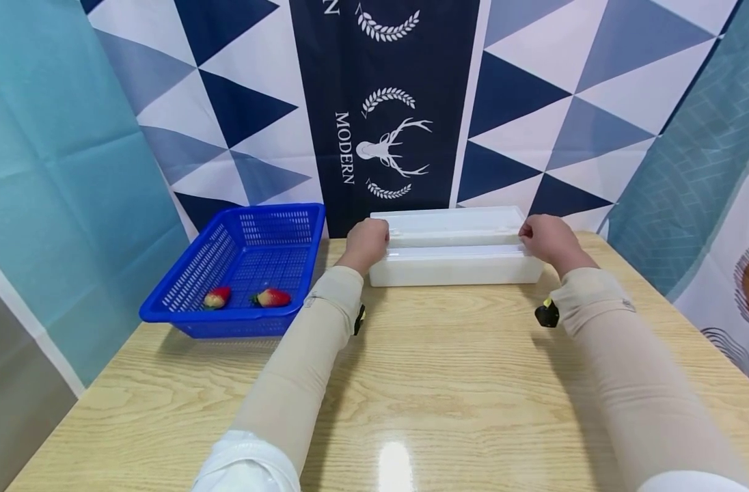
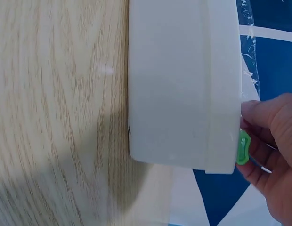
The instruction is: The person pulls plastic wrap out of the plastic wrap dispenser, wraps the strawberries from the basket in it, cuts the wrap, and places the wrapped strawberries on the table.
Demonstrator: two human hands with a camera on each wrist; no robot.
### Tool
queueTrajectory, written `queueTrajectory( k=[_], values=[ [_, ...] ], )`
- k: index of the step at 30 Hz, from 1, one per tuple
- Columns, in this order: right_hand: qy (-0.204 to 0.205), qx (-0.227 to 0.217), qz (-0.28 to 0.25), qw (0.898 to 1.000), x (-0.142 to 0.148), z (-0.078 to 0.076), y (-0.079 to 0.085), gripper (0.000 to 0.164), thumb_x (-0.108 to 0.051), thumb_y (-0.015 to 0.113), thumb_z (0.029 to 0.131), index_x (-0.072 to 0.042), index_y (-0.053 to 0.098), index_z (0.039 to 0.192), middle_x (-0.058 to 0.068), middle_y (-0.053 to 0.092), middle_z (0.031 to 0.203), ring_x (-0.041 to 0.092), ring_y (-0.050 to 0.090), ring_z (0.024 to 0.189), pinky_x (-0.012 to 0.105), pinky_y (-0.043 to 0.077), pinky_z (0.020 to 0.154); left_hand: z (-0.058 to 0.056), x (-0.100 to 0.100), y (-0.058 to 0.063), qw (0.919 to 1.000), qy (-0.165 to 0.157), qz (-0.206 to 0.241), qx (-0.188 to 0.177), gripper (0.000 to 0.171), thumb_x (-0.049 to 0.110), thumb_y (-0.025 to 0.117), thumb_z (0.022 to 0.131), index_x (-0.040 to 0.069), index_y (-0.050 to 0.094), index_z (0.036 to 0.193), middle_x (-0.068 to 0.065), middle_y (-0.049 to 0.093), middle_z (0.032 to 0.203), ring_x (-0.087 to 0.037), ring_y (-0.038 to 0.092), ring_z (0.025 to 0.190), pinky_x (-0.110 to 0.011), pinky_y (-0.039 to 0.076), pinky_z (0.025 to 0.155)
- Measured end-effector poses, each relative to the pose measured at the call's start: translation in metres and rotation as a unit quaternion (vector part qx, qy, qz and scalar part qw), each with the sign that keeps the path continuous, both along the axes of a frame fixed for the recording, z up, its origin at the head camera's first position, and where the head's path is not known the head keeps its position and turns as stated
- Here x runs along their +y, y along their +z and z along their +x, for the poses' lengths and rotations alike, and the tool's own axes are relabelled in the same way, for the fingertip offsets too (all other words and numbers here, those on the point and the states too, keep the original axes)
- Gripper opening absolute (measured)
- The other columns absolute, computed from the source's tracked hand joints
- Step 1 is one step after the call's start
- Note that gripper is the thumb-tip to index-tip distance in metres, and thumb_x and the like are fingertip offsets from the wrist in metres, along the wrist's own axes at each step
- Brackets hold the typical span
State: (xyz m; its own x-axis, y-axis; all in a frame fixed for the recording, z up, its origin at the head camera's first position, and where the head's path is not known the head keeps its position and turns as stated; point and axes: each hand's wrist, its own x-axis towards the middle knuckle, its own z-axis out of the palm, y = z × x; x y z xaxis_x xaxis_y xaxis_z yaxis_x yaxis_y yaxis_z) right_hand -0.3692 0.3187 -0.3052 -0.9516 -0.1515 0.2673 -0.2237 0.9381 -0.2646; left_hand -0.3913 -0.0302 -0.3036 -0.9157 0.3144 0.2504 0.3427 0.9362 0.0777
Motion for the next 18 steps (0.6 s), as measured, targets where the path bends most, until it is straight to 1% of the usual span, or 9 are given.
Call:
queueTrajectory(
  k=[5, 8, 12, 16, 18],
  values=[
    [-0.021, 0.02, -0.004, 1.0, -0.007, 0.0, 0.002, 0.011, -0.003, 0.06, 0.091, 0.006, 0.065, 0.093, 0.023, 0.065, 0.091, 0.038, 0.058, 0.083, 0.054, 0.046, 0.077, -0.004, 0.002, 0.002, 0.9991, 0.035, -0.022, 0.003, 0.009, 0.015, 0.062, 0.095, 0.013, 0.069, 0.099, -0.001, 0.071, 0.097, -0.022, 0.067, 0.087, -0.038, 0.055, 0.071],
    [-0.034, 0.024, -0.003, 0.999, -0.013, -0.001, 0.006, 0.011, -0.004, 0.06, 0.091, 0.005, 0.066, 0.093, 0.022, 0.066, 0.092, 0.037, 0.059, 0.083, 0.053, 0.046, 0.074, -0.005, 0.002, 0.005, 0.998, 0.048, -0.041, 0.008, 0.011, 0.01, 0.058, 0.096, 0.011, 0.068, 0.101, -0.004, 0.071, 0.097, -0.024, 0.067, 0.086, -0.038, 0.056, 0.069],
    [-0.054, 0.029, 0.001, 0.998, -0.021, -0.002, 0.007, 0.011, -0.005, 0.059, 0.092, 0.003, 0.066, 0.092, 0.02, 0.066, 0.092, 0.036, 0.059, 0.082, 0.052, 0.047, 0.071, -0.006, 0.001, 0.007, 0.9972, 0.054, -0.052, 0.004, 0.016, 0.004, 0.052, 0.097, 0.008, 0.067, 0.103, -0.008, 0.071, 0.099, -0.026, 0.067, 0.089, -0.039, 0.056, 0.07],
    [-0.063, 0.036, -0.006, 0.997, -0.026, -0.002, 0.005, 0.01, -0.005, 0.059, 0.092, 0.003, 0.065, 0.091, 0.019, 0.066, 0.091, 0.036, 0.058, 0.08, 0.052, 0.047, 0.069, -0.006, -0.001, 0.006, 0.9975, 0.056, -0.039, -0.014, 0.017, 0.004, 0.051, 0.098, 0.006, 0.065, 0.107, -0.01, 0.07, 0.102, -0.027, 0.067, 0.093, -0.04, 0.056, 0.074],
    [-0.066, 0.039, -0.013, 0.997, -0.027, -0.002, 0.004, 0.01, -0.005, 0.058, 0.093, 0.003, 0.065, 0.091, 0.019, 0.066, 0.09, 0.036, 0.058, 0.08, 0.051, 0.046, 0.069, -0.008, -0.002, 0.005, 0.9979, 0.054, -0.033, -0.014, 0.017, 0.004, 0.05, 0.098, 0.005, 0.064, 0.109, -0.011, 0.069, 0.104, -0.029, 0.067, 0.095, -0.04, 0.056, 0.076]
  ],
)
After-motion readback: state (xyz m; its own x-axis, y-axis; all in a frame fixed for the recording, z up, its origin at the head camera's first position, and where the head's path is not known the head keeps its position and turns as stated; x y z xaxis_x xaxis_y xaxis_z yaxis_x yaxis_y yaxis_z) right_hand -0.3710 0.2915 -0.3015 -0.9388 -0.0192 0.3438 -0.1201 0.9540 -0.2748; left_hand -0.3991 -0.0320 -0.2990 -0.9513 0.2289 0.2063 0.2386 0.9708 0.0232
